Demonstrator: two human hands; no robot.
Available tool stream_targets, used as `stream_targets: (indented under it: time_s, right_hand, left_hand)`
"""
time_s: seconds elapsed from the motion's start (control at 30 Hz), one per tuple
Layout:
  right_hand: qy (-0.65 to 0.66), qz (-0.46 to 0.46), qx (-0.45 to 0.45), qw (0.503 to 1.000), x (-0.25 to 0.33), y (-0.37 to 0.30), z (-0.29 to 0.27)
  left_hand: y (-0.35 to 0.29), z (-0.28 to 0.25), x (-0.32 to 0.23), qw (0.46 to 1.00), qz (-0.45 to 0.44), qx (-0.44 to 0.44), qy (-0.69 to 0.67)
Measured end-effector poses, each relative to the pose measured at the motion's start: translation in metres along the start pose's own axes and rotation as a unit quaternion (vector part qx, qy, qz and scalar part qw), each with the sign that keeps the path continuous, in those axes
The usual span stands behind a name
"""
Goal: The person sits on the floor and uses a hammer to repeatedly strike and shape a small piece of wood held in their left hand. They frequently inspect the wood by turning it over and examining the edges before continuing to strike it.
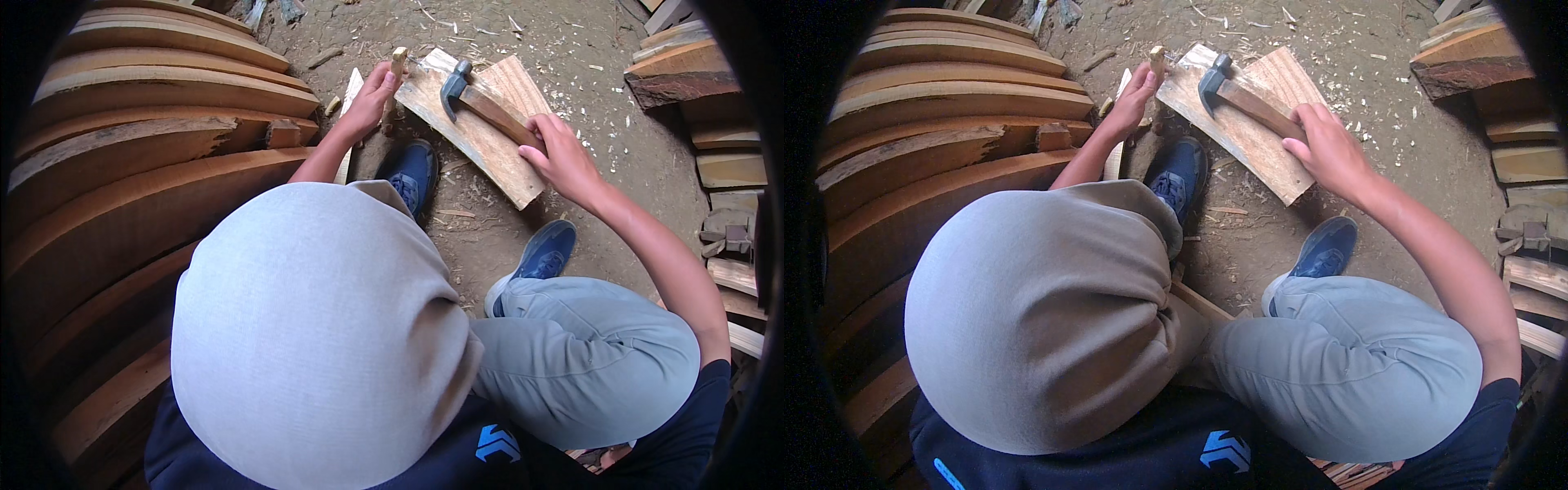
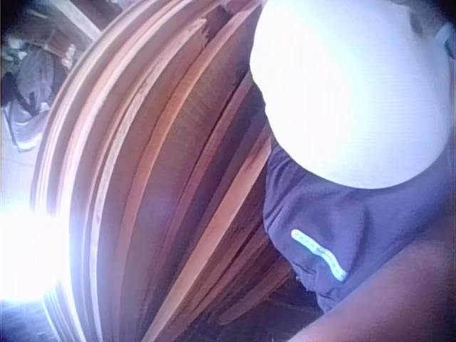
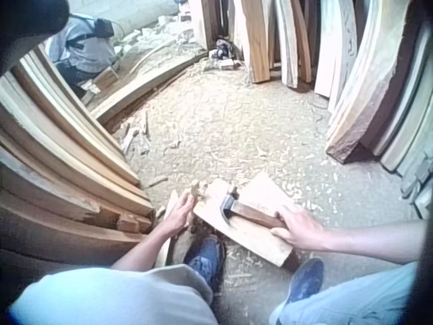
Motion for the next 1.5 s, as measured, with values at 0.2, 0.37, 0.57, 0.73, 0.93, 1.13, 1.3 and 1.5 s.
stream_targets:
  time_s: [0.2,0.37,0.57,0.73,0.93,1.13,1.3,1.5]
  right_hand:
    - [0.007,0.007,0.001,1.0,0.0,0.0,-0.003]
    - [0.064,0.027,0.024,0.997,0.001,0.001,-0.005]
    - [0.022,0.019,0.042,0.999,0.011,0.0,-0.011]
    - [0.032,0.028,0.041,0.998,0.008,0.002,-0.011]
    - [0.06,0.026,0.047,0.997,0.006,0.006,-0.011]
    - [0.04,0.012,0.04,0.998,0.005,0.006,-0.009]
    - [0.037,0.017,0.06,0.997,0.008,0.006,-0.015]
    - [0.06,0.034,0.072,0.995,0.013,0.007,-0.026]
  left_hand:
    - [-0.002,0.003,0.002,1.0,0.001,-0.009,-0.014]
    - [-0.002,0.002,0.011,1.0,-0.02,-0.004,-0.016]
    - [-0.016,-0.003,-0.012,0.989,0.066,-0.133,0.02]
    - [-0.037,0.003,-0.014,0.986,0.046,-0.16,0.02]
    - [-0.055,0.014,-0.014,0.987,0.001,-0.151,-0.058]
    - [-0.052,0.016,-0.035,0.985,-0.111,-0.115,-0.07]
    - [-0.046,0.016,-0.064,0.968,-0.233,-0.069,-0.06]
    - [-0.039,0.008,-0.107,0.957,-0.268,0.065,0.088]
Point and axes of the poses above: each hand's wrist, its own y-axis towards the middle knuckle, its own z-axis out of the palm, x = y × z, the point moved 3 cm from there along y, towards the middle knuckle, and after that the axes turned 13 degrees about x, right-handed, at the moved point
